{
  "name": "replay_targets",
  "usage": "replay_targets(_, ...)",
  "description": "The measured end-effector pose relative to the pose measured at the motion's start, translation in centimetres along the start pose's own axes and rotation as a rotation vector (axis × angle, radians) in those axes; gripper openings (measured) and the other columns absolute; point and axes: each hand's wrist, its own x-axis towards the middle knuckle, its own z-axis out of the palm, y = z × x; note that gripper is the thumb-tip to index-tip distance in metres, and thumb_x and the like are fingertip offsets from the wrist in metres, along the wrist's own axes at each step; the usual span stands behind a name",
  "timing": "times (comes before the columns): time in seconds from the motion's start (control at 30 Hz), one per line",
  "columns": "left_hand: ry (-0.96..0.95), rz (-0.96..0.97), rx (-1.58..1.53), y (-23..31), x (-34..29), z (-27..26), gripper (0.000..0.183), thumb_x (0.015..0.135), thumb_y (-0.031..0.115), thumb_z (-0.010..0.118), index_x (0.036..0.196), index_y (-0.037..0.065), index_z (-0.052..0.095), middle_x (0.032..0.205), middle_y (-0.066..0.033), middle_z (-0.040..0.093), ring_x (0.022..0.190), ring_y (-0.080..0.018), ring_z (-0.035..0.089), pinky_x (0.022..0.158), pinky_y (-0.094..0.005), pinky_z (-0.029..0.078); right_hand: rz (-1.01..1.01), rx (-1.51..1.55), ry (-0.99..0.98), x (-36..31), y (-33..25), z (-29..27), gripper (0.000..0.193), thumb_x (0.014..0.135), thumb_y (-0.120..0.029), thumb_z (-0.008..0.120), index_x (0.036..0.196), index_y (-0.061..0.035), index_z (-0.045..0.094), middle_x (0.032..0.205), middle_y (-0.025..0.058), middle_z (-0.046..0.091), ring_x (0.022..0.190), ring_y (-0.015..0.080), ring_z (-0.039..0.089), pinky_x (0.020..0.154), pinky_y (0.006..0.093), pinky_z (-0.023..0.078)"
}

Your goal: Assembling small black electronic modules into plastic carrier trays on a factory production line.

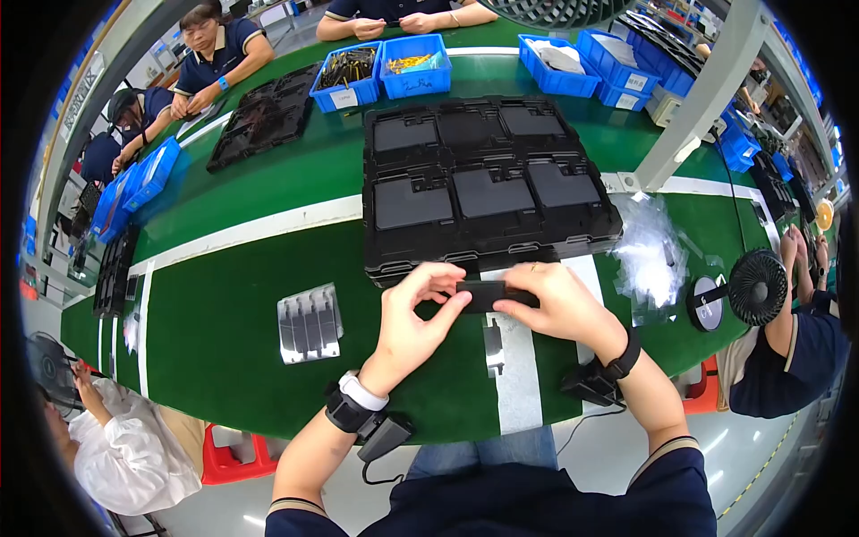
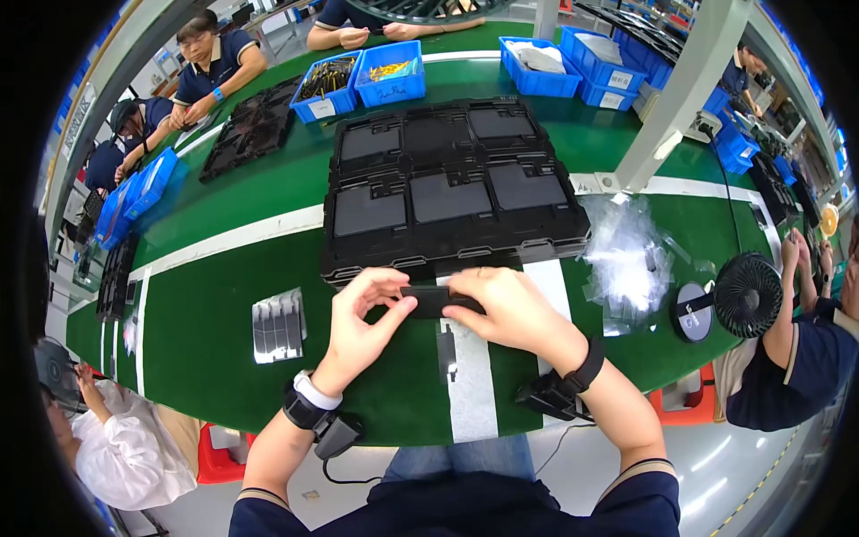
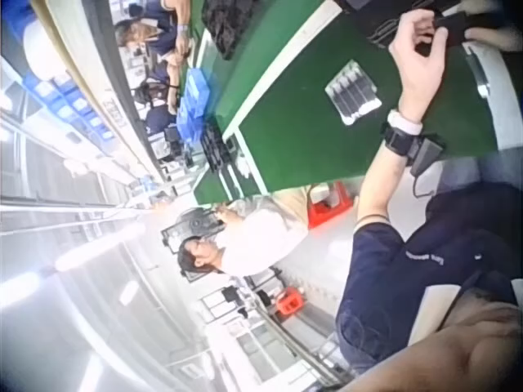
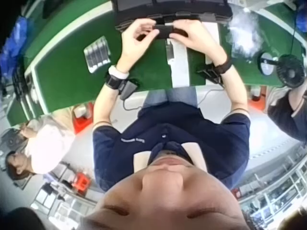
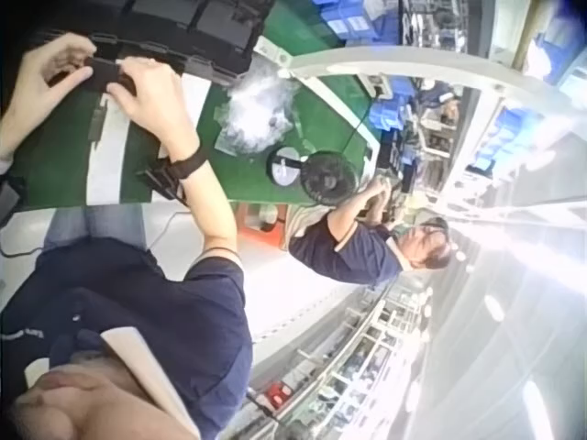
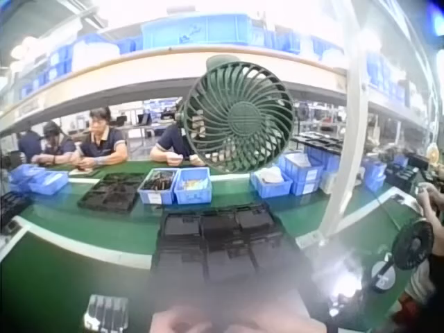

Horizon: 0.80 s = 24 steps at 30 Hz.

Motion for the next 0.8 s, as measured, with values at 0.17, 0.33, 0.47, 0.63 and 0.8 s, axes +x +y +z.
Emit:
replay_targets(0.17,0.02,-0.074,-0.006,0.4,0.0,-0.1,0.024,0.078,0.0,0.067,0.1,0.0,0.058,0.095,-0.0055,0.062,0.081,-0.0091,0.059,0.073,-0.0223,0.048,0.056,0.276,0.203,0.1,0.1,0.5,0.026,0.074,-0.006,0.07,0.098,-0.0018,0.061,0.084,0.0088,0.064,0.073,0.0161,0.062,0.066,0.0272,0.049)
replay_targets(0.33,0.053,0.013,0.072,0.5,-0.1,-0.1,0.019,0.077,0.0,0.067,0.096,-0.001,0.062,0.092,-0.0067,0.063,0.08,-0.0111,0.061,0.072,-0.023,0.05,-0.031,0.183,0.27,0.2,-0.3,1.1,0.016,0.076,-0.009,0.069,0.09,-0.0031,0.062,0.082,0.0073,0.063,0.074,0.0189,0.062,0.069,0.0289,0.049)
replay_targets(0.47,0.065,0.085,0.133,0.6,-0.2,0.0,0.016,0.076,-0.001,0.068,0.092,-0.001,0.063,0.089,-0.0083,0.064,0.078,-0.0126,0.062,0.07,-0.024,0.051,-0.126,0.102,0.355,0.1,-0.1,1.6,0.015,0.074,-0.009,0.071,0.087,-0.0045,0.063,0.077,0.0059,0.063,0.071,0.0198,0.059,0.064,0.03,0.047)
replay_targets(0.63,0.109,0.155,0.217,0.7,-0.1,0.0,0.014,0.074,0.002,0.07,0.087,0.002,0.065,0.081,-0.0068,0.067,0.072,-0.0142,0.064,0.065,-0.0236,0.051,-0.169,0.104,0.391,0.4,0.0,1.6,0.013,0.072,-0.007,0.072,0.082,-0.0043,0.065,0.073,0.0057,0.064,0.067,0.0197,0.058,0.062,0.0302,0.046)
replay_targets(0.8,0.121,0.121,0.229,1.6,-0.1,0.0,0.01,0.076,0.002,0.069,0.085,0.0,0.066,0.079,-0.0079,0.067,0.07,-0.0134,0.064,0.065,-0.0237,0.051,-0.127,0.14,0.379,0.3,0.0,1.6,0.011,0.072,-0.007,0.072,0.08,-0.0037,0.065,0.072,0.0057,0.065,0.065,0.0195,0.058,0.061,0.03,0.046)
